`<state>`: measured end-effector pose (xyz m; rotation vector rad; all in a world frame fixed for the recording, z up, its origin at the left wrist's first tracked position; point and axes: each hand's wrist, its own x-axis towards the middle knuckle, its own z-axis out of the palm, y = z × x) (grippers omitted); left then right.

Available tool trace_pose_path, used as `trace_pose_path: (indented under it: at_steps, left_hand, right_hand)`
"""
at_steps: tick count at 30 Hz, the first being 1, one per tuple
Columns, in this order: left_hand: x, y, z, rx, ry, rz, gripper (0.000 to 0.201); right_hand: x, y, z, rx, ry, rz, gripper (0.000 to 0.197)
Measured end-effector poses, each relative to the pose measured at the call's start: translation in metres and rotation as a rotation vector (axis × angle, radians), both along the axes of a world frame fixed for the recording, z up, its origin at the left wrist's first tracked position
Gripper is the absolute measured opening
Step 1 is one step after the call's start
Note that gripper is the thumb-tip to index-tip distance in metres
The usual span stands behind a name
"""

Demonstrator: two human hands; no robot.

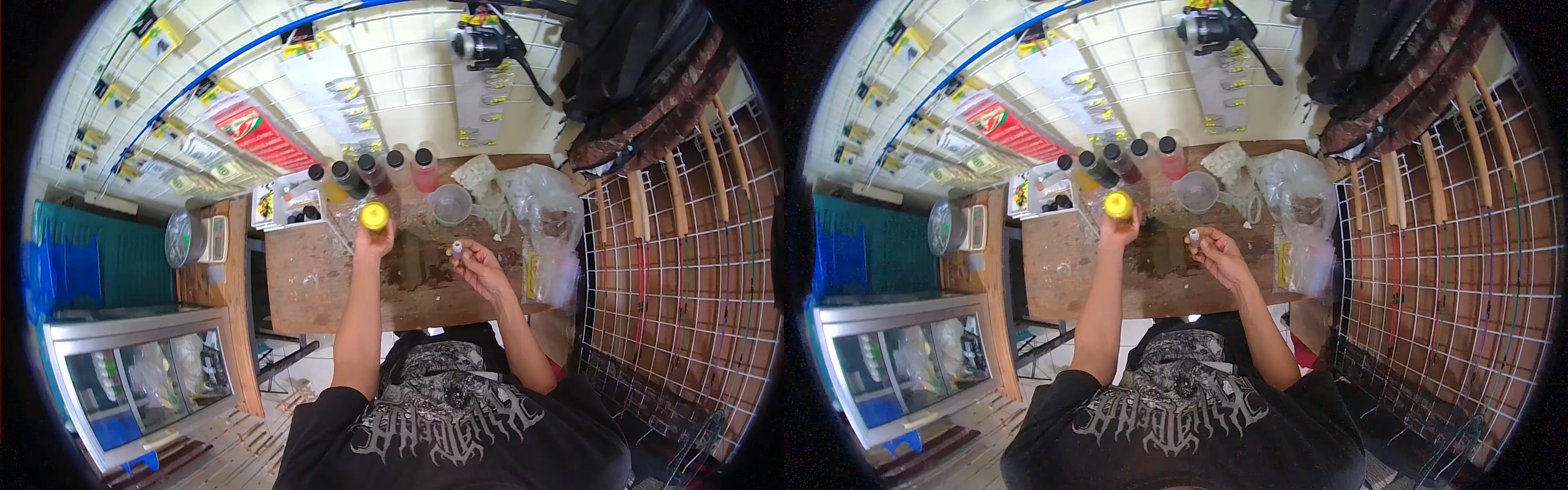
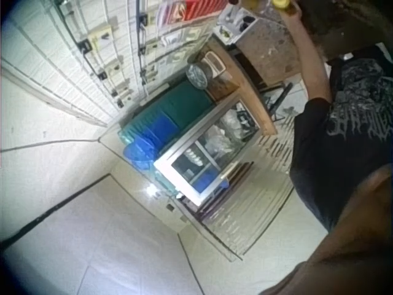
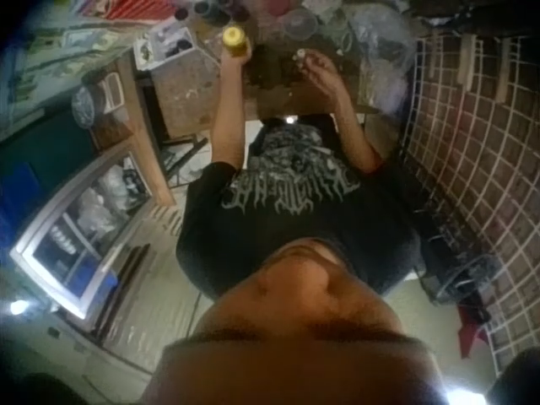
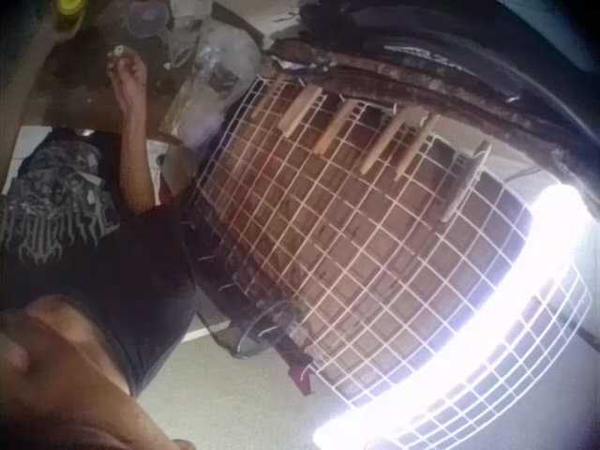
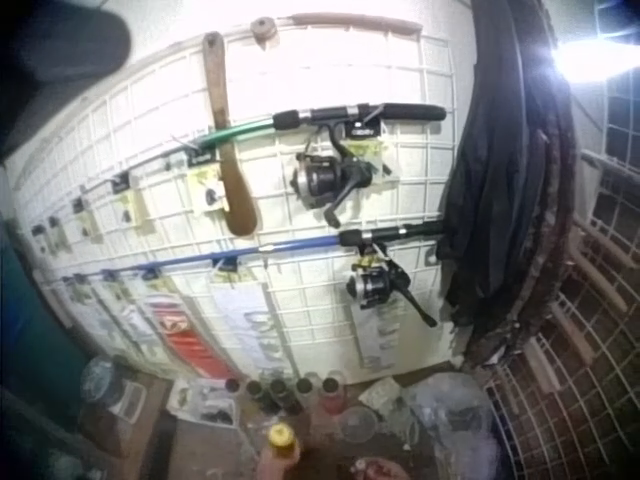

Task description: Preparing and mixing fishing attractant liquids and organizing bottles.

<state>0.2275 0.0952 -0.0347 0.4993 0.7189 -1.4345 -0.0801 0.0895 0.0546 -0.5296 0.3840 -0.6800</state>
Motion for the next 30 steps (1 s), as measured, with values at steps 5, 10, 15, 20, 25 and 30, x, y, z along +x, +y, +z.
trace_pose_path:
  at_steps: [5,10,15,20,25,30]
  left_hand:
    - [0.009,-0.006,-0.023,0.149,0.168,0.144,0.052]
    - [0.012,-0.002,-0.015,0.067,0.203,0.131,0.055]
    - [-0.024,0.008,0.014,0.327,0.004,0.139,0.064]
    - [-0.049,0.085,0.011,0.420,-0.675,-0.398,0.059]
    - [-0.118,0.082,0.084,-0.039,-1.536,-0.691,0.043]
    - [-0.147,0.062,0.105,-0.447,-1.880,-0.689,0.045]
  right_hand:
    - [-0.021,-0.010,-0.008,0.070,0.004,-0.099,0.027]
    - [-0.027,-0.014,-0.013,0.106,-0.047,-0.118,0.030]
    - [-0.033,-0.016,-0.018,0.091,-0.120,-0.116,0.027]
    - [-0.036,-0.013,-0.032,0.133,-0.125,-0.113,0.026]
    - [-0.031,0.000,-0.056,0.169,0.027,-0.041,0.029]
    - [-0.009,0.016,-0.035,0.095,0.093,0.036,0.032]
